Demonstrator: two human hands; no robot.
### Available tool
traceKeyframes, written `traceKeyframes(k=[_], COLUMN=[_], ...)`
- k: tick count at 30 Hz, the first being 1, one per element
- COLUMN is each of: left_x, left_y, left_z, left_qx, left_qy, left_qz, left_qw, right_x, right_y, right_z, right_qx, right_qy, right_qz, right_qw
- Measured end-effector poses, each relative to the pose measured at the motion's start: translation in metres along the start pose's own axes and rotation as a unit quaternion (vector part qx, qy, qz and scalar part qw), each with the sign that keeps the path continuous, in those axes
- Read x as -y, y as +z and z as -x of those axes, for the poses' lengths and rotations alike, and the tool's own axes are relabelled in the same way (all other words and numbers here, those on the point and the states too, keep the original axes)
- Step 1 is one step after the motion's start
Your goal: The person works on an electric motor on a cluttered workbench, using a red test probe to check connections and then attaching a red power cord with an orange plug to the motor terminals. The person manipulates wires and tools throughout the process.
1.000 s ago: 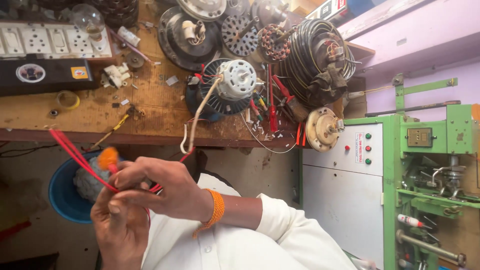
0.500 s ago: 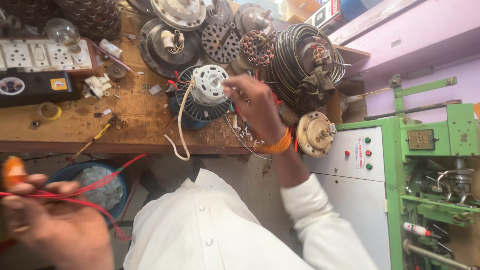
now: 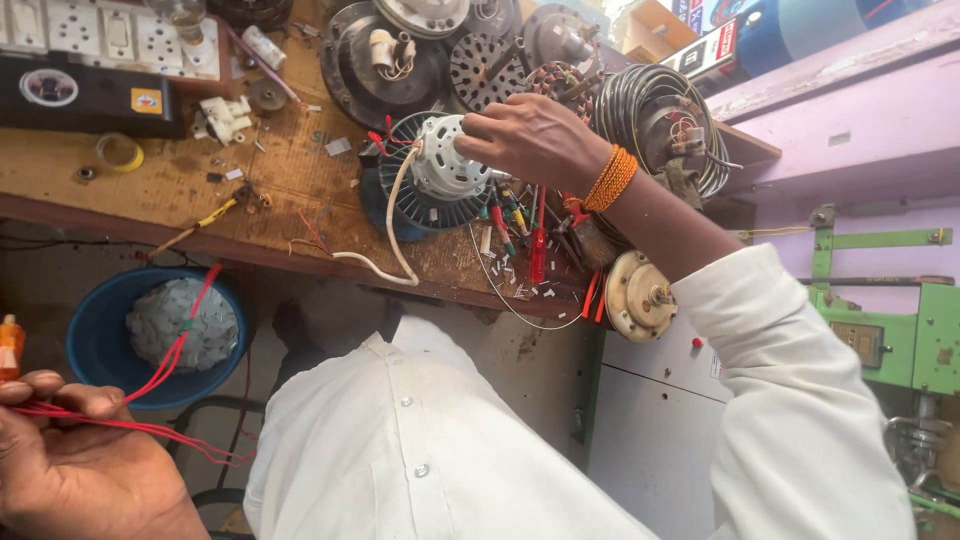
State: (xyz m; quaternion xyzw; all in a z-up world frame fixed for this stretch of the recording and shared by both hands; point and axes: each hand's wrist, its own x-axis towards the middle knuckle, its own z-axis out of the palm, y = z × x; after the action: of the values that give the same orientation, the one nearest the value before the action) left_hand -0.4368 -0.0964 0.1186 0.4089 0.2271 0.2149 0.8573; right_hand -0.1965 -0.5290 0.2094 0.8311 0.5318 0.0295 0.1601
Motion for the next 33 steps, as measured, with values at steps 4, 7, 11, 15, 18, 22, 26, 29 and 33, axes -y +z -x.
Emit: traceKeyframes(k=[4,7,11,15,18,22,26,29,33], left_x=[0.003,0.008,0.016,0.02,0.023,0.02,0.02,0.024,0.03], left_y=[-0.013,-0.028,-0.041,-0.043,-0.041,-0.042,-0.039,-0.039,-0.039], left_z=[-0.001,-0.008,-0.015,-0.022,-0.026,-0.028,-0.033,-0.03,-0.025], left_qx=[-0.018,-0.021,-0.023,-0.028,-0.035,-0.036,-0.034,-0.043,-0.059], left_qy=[0.022,0.056,0.076,0.08,0.086,0.09,0.091,0.092,0.097], left_qz=[-0.013,-0.063,-0.086,-0.089,-0.087,-0.096,-0.101,-0.096,-0.086], left_qw=[1.0,0.996,0.993,0.992,0.992,0.991,0.99,0.99,0.99], right_x=[-0.002,-0.001,0.002,0.002,0.003,0.0,-0.001,0.001,0.001], right_y=[0.002,0.0,-0.002,0.0,0.005,0.014,0.016,0.011,0.001], right_z=[-0.005,-0.009,-0.009,-0.006,-0.003,0.001,-0.005,-0.006,-0.002], right_qx=[-0.009,-0.021,0.22,0.047,-0.062,-0.064,0.047,0.187,-0.054], right_qy=[-0.026,-0.007,0.148,0.09,0.034,0.01,0.068,0.124,0.032], right_qz=[0.067,0.052,-0.041,-0.03,-0.065,-0.009,-0.016,-0.037,0.008], right_qw=[0.997,0.998,0.963,0.994,0.995,0.998,0.996,0.974,0.998])
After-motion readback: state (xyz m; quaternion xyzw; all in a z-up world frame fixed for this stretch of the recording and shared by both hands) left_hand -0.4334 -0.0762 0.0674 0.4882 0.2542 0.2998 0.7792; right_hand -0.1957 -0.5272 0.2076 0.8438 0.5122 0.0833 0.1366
